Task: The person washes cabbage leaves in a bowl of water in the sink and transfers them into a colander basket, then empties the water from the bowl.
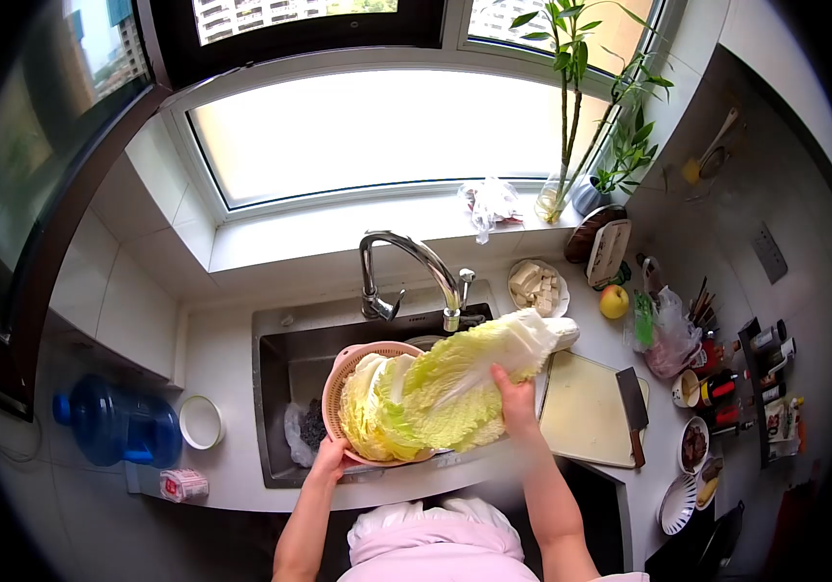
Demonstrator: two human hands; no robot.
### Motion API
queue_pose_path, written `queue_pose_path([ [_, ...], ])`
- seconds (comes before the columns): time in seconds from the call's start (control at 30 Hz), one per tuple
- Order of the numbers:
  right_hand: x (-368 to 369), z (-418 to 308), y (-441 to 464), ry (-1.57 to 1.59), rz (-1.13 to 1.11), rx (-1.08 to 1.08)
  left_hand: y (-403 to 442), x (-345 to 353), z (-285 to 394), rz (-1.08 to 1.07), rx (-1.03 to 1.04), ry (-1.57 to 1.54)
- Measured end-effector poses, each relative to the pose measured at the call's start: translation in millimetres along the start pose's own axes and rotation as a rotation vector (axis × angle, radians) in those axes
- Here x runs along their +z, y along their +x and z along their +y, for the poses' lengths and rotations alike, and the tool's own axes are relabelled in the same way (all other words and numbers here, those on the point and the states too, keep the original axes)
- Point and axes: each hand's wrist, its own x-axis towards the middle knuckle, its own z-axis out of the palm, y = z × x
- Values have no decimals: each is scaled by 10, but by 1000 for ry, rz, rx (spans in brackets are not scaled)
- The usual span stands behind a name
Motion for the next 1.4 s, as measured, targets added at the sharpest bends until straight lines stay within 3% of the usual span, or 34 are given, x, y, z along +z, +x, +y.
queue_pose_path([
  [0.1, 297, 494, -52, 151, -231, 207, 23, 152, 0, -70, -16, 15],
  [0.17, 291, 841, -35, -345, -305, 317, -67, 273, 72, -66, -39, 16],
  [0.23, 243, 790, -146, -936, -330, 49, -72, 248, 88, -71, -41, 63],
  [0.27, 190, 754, -222, -934, -314, 51, -22, 170, 47, -93, -51, 47],
  [0.33, 93, 577, -400, -579, -166, -45, 6, 103, 62, -131, -77, 1],
  [0.37, -31, 655, -383, -642, -101, -151, 18, 65, 73, -137, -83, 6],
  [0.43, -229, 748, -340, -1072, -52, -233, -26, 41, 175, -151, -75, 47],
  [0.47, -302, 860, -279, -1059, -172, 5, -36, 18, 223, -155, -86, 67],
  [0.5, -176, 563, -330, -741, -278, 367, -63, -7, 280, -154, -84, 70],
  [0.57, 20, 414, -411, -587, -428, 373, -134, -37, 399, -178, -85, 173],
  [0.6, 85, 482, -443, -704, -332, 185, -190, -39, 429, -167, -78, 161],
  [0.63, 159, 379, -484, -728, -321, 152, -262, -63, 463, -161, -49, 152],
  [0.7, 322, 170, -536, -601, -349, 317, -187, -115, 498, -143, -13, 138],
  [0.77, 311, 835, -425, -457, -368, 453, 21, -270, 347, -64, -20, 204],
  [0.83, 216, 1539, -276, -520, -405, 315, 144, -337, 363, -25, -23, 222],
  [0.93, 324, 1425, -337, -584, -443, 410, 16, -427, 428, -53, 24, 207],
  [1.1, 443, 945, -398, -615, -337, 142, -614, -184, 886, -56, -23, 231],
  [1.17, 514, 773, -370, -715, -337, 166, -561, -150, 814, -66, 6, 217],
  [1.23, 458, 1235, -198, -622, -417, 482, -174, -338, 554, -45, -100, 276],
  [1.3, 413, 1418, -173, -696, -418, 374, -155, -316, 568, -45, -60, 286],
  [1.4, 411, 1230, -351, -455, -366, 362, -446, -161, 740, -14, 22, 301],
])
